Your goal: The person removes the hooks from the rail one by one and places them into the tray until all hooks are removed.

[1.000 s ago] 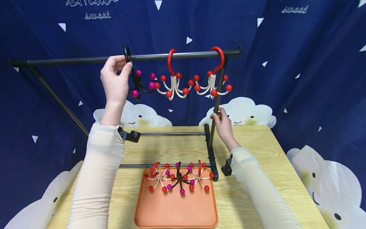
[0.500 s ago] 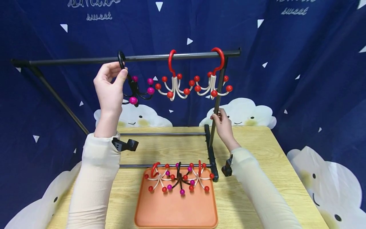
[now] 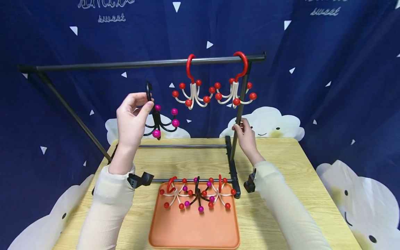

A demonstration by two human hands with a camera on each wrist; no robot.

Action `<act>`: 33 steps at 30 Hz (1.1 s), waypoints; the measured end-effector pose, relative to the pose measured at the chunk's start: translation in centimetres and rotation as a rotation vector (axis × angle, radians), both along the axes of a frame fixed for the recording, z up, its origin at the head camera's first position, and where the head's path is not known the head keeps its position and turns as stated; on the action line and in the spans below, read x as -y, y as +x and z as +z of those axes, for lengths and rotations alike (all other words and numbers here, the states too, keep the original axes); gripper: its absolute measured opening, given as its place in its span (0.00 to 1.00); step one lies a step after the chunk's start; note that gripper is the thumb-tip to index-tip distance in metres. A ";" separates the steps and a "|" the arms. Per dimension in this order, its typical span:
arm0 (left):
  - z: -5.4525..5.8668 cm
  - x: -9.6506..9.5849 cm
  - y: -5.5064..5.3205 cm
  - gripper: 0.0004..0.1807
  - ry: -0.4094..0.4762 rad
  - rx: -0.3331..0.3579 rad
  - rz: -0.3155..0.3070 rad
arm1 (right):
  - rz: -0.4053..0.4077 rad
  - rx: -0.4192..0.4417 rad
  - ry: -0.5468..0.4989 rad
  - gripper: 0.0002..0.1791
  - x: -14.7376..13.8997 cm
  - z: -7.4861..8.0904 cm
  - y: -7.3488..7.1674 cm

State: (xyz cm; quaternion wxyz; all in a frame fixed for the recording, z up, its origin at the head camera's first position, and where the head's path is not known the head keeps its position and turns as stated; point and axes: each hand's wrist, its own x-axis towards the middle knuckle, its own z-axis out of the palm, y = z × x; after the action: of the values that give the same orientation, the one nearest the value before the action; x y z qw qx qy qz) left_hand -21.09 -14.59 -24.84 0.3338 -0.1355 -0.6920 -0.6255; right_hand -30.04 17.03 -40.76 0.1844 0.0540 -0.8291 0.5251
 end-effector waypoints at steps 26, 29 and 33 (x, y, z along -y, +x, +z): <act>-8.5 -3.2 3.8 0.11 -0.146 0.255 -0.369 | -0.003 -0.014 0.023 0.15 -0.2 -0.3 -0.1; -9.4 -3.8 4.4 0.12 -0.157 0.275 -0.393 | -0.007 -0.008 0.024 0.15 -0.2 -0.3 -0.2; -10.7 -4.5 5.3 0.11 -0.178 0.336 -0.415 | -0.006 -0.007 0.029 0.15 -0.1 -0.3 -0.3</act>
State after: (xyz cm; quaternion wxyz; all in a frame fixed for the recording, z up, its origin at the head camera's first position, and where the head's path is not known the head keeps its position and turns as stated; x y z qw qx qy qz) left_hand -15.81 -10.12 -35.55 0.0657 -0.1975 -0.7475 -0.6309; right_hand -30.29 17.13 -41.07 0.1881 0.0560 -0.8361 0.5123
